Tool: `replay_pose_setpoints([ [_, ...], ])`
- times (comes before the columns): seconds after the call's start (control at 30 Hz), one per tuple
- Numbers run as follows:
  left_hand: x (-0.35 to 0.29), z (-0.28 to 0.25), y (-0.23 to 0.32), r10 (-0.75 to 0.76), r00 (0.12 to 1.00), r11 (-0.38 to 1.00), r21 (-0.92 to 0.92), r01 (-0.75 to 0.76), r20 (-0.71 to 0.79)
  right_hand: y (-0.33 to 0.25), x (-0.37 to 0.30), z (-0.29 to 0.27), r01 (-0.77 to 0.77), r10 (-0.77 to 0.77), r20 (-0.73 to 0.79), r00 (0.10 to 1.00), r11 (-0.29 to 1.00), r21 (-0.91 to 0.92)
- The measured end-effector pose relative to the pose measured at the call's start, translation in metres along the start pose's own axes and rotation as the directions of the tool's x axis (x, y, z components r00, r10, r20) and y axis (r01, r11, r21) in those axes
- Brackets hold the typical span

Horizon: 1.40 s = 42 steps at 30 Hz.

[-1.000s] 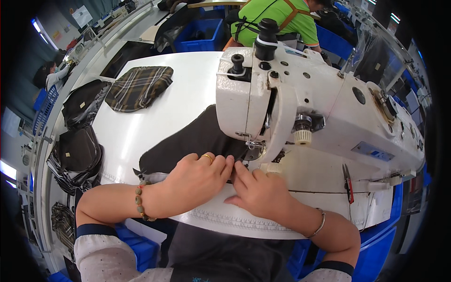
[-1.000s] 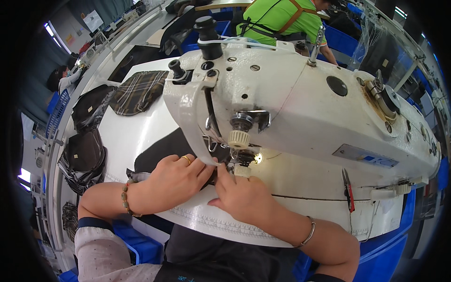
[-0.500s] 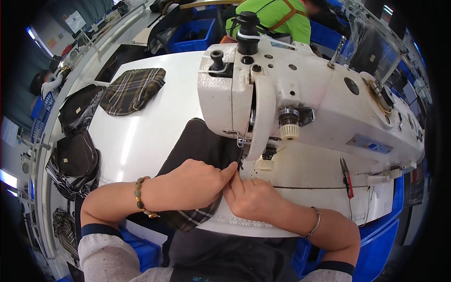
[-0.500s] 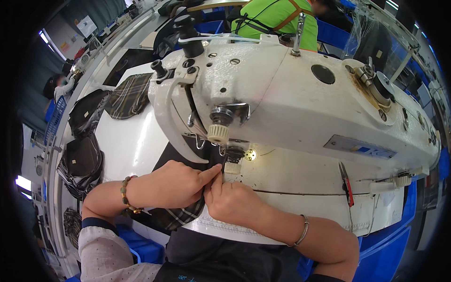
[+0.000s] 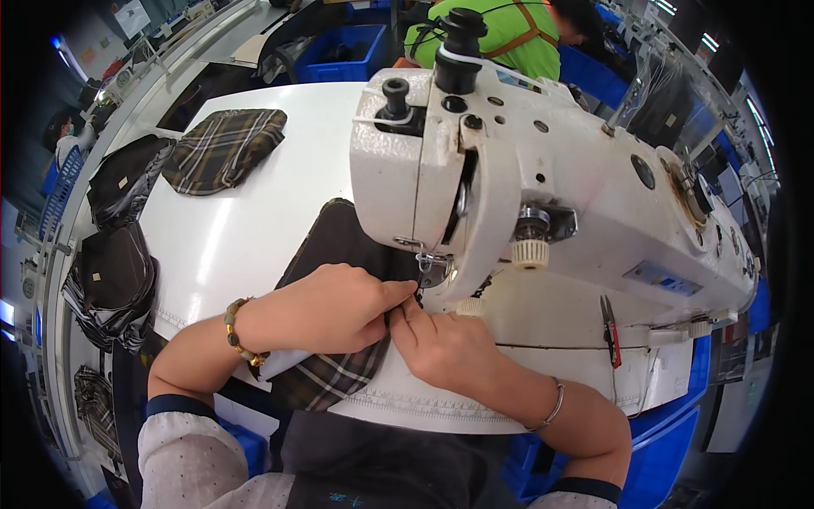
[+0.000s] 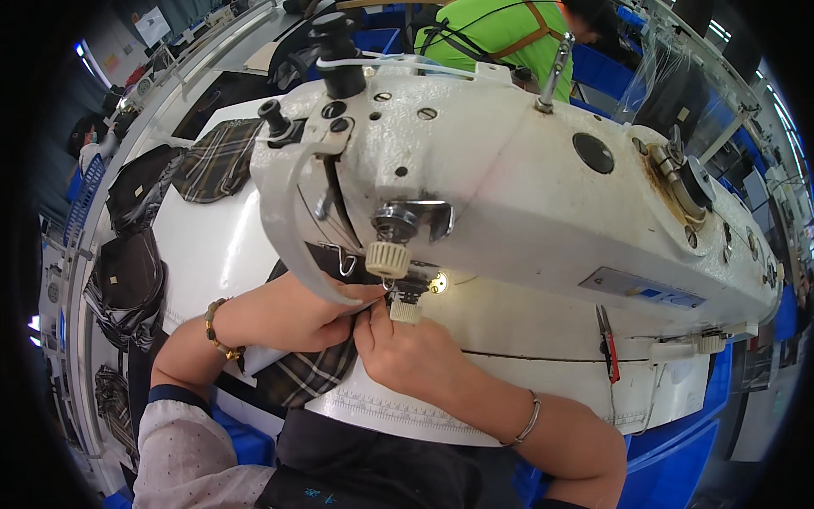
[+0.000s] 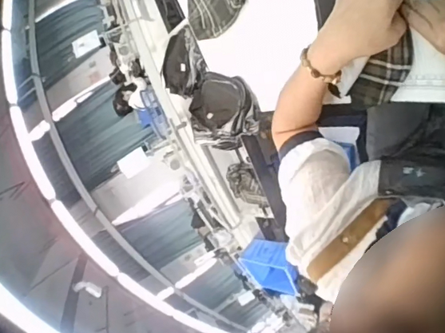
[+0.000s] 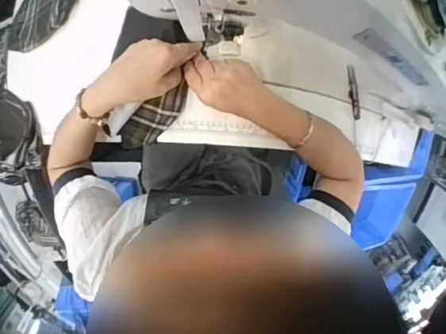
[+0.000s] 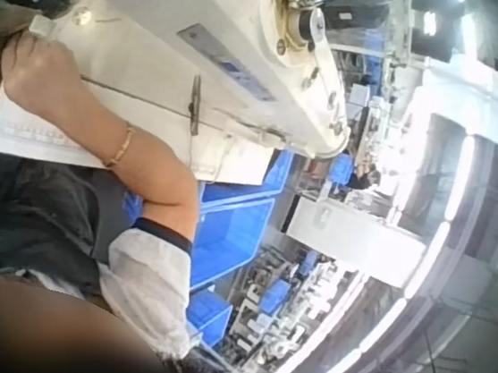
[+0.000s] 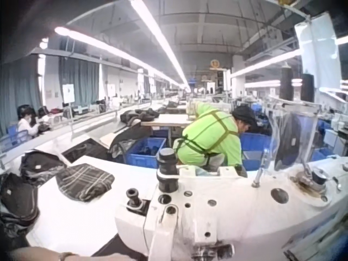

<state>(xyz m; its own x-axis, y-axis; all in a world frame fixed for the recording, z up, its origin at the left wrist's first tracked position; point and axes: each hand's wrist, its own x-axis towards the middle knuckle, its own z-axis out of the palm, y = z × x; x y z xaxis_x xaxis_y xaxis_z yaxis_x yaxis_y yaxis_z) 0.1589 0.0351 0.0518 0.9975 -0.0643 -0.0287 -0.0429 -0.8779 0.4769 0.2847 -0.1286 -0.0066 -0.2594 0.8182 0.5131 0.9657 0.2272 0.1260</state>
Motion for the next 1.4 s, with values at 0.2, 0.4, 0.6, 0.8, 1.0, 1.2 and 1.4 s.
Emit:
replay_pose_setpoints([
  [0.2, -0.002, -0.008, -0.002, 0.008, 0.999, 0.992, -0.128, -0.012, -0.031, 0.003, 0.004, -0.001, -0.057, 0.054, -0.058, 0.997, 0.997, -0.057],
  [0.4, -0.014, -0.027, 0.010, -0.073, 0.997, 0.959, -0.274, 0.074, 0.015, 0.006, 0.004, -0.002, -0.047, 0.031, -0.120, 0.992, 0.990, -0.132],
  [0.6, -0.020, -0.019, 0.021, -0.019, 0.998, 0.988, -0.149, 0.028, 0.065, -0.015, -0.002, -0.011, 0.084, -0.088, -0.061, 0.994, 0.995, -0.059],
  [0.8, -0.026, 0.006, 0.034, -0.059, 0.989, 0.989, 0.146, 0.039, 0.137, -0.037, -0.010, -0.024, 0.160, -0.152, 0.055, 0.987, 0.968, -0.194],
  [1.0, -0.023, 0.001, 0.037, -0.079, 0.974, 0.995, 0.078, 0.064, 0.212, -0.039, -0.011, -0.027, 0.161, -0.155, 0.046, 0.987, 0.968, -0.192],
  [1.2, -0.021, 0.003, 0.040, -0.082, 0.970, 0.990, 0.132, 0.052, 0.229, -0.041, -0.013, -0.026, 0.159, -0.147, 0.086, 0.985, 0.975, -0.156],
  [1.4, -0.013, 0.009, 0.030, -0.088, 0.994, 0.979, 0.189, 0.075, 0.064, -0.036, -0.010, -0.017, 0.084, -0.080, 0.030, 0.996, 0.986, -0.143],
])
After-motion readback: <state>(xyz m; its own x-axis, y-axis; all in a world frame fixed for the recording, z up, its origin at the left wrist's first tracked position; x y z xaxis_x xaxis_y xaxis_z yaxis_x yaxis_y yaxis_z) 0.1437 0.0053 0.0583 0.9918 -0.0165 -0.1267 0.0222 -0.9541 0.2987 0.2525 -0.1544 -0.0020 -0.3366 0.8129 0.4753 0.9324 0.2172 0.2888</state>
